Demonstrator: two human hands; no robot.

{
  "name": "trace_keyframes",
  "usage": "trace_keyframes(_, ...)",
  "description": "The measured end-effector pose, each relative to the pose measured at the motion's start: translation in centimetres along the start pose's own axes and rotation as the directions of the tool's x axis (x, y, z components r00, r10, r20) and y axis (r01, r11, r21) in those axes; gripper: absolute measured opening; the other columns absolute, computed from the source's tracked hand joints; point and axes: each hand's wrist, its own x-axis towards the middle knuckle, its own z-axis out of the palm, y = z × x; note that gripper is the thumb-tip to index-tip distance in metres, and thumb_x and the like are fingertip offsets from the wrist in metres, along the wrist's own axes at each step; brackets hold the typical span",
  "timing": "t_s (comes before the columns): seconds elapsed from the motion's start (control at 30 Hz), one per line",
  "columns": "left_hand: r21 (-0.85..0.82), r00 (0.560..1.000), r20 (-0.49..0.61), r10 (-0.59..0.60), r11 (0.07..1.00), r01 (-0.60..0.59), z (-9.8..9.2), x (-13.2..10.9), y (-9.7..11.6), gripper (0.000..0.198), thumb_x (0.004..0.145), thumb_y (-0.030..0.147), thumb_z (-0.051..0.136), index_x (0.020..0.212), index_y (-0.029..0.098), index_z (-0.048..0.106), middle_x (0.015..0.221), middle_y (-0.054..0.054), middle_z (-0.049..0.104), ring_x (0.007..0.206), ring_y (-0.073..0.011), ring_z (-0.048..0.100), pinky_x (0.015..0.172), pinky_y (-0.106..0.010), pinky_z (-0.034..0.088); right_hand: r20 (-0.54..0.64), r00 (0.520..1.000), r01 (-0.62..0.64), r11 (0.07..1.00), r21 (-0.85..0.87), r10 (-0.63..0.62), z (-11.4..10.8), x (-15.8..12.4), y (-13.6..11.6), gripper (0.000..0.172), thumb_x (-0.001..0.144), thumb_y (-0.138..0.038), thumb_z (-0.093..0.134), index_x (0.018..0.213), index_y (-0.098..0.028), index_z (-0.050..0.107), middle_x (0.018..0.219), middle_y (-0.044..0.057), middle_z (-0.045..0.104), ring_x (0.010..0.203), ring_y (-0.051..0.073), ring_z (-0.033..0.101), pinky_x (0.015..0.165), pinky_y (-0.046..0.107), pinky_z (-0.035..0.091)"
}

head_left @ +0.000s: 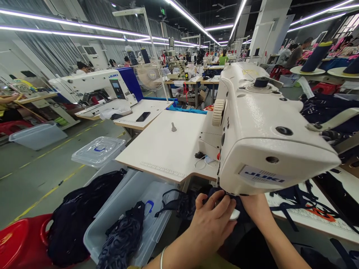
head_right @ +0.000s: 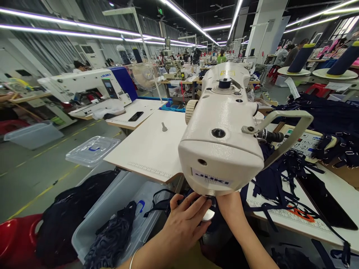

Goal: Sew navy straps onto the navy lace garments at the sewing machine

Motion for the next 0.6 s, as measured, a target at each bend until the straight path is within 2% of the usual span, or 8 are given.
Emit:
trace_keyframes(0.2, -0.041, 1.000, -0.023, -0.008, 0.999, 0.007, -0.1, 0.1, -0.1, 0.034, 0.097, 0.038, 0.048, 0.127, 0.022, 0.054, 0.123, -0.002, 0.061, 0.118, -0.0184, 0.051, 0.094, -0.034, 0.033, 0.024, 1.000, 0.003, 1.000, 0.000, -0.003, 0.0, -0.1, -0.2, 0.024, 0.076, -0.032, 0.049, 0.086, -0.022, 0.068, 0.084, 0.011, 0.073, 0.106, 0.033, 0.062, 0.094, 0.045, 0.046)
trace_keyframes(0.3, -0.045, 0.998, -0.060, 0.017, 0.999, -0.019, 0.4, -0.3, -0.4, 0.029, 0.098, 0.036, 0.049, 0.124, 0.025, 0.056, 0.121, 0.002, 0.063, 0.118, -0.0154, 0.051, 0.095, -0.032, 0.031, 0.079, 0.997, -0.023, 1.000, -0.012, 0.024, -1.0, -0.8, -0.6, 0.025, 0.078, -0.035, 0.046, 0.081, -0.022, 0.067, 0.082, 0.010, 0.072, 0.097, 0.032, 0.064, 0.090, 0.043, 0.047)
trace_keyframes(0.37, -0.047, 0.992, -0.108, 0.060, 0.997, -0.065, 0.6, -0.7, -0.5, 0.025, 0.097, 0.030, 0.052, 0.122, 0.028, 0.057, 0.117, 0.005, 0.065, 0.118, -0.0128, 0.051, 0.096, -0.031, 0.031, 0.134, 0.987, -0.085, 0.996, -0.027, 0.088, -2.3, -1.7, -1.0, 0.028, 0.082, -0.041, 0.045, 0.079, -0.022, 0.065, 0.082, 0.009, 0.071, 0.089, 0.029, 0.065, 0.085, 0.040, 0.049)
trace_keyframes(0.5, -0.143, 0.978, -0.183, 0.096, 0.982, -0.123, 0.2, -1.0, -0.5, 0.021, 0.097, 0.026, 0.054, 0.116, 0.027, 0.061, 0.110, 0.007, 0.068, 0.112, -0.0108, 0.056, 0.095, -0.030, 0.031, 0.325, 0.924, -0.218, 0.976, 0.018, 0.201, -4.5, -3.9, -1.9, 0.031, 0.085, -0.051, 0.049, 0.077, -0.023, 0.060, 0.071, 0.001, 0.063, 0.069, 0.019, 0.059, 0.065, 0.027, 0.049)
trace_keyframes(0.6, -0.229, 0.979, -0.190, 0.073, 0.966, -0.117, -0.3, -0.7, -0.1, 0.016, 0.097, 0.029, 0.054, 0.109, 0.026, 0.063, 0.105, 0.006, 0.069, 0.107, -0.0112, 0.059, 0.090, -0.030, 0.034, 0.439, 0.873, -0.274, 0.958, 0.083, 0.212, -5.0, -5.1, -2.3, 0.027, 0.082, -0.049, 0.057, 0.075, -0.023, 0.059, 0.066, -0.002, 0.055, 0.064, 0.016, 0.053, 0.060, 0.023, 0.045)
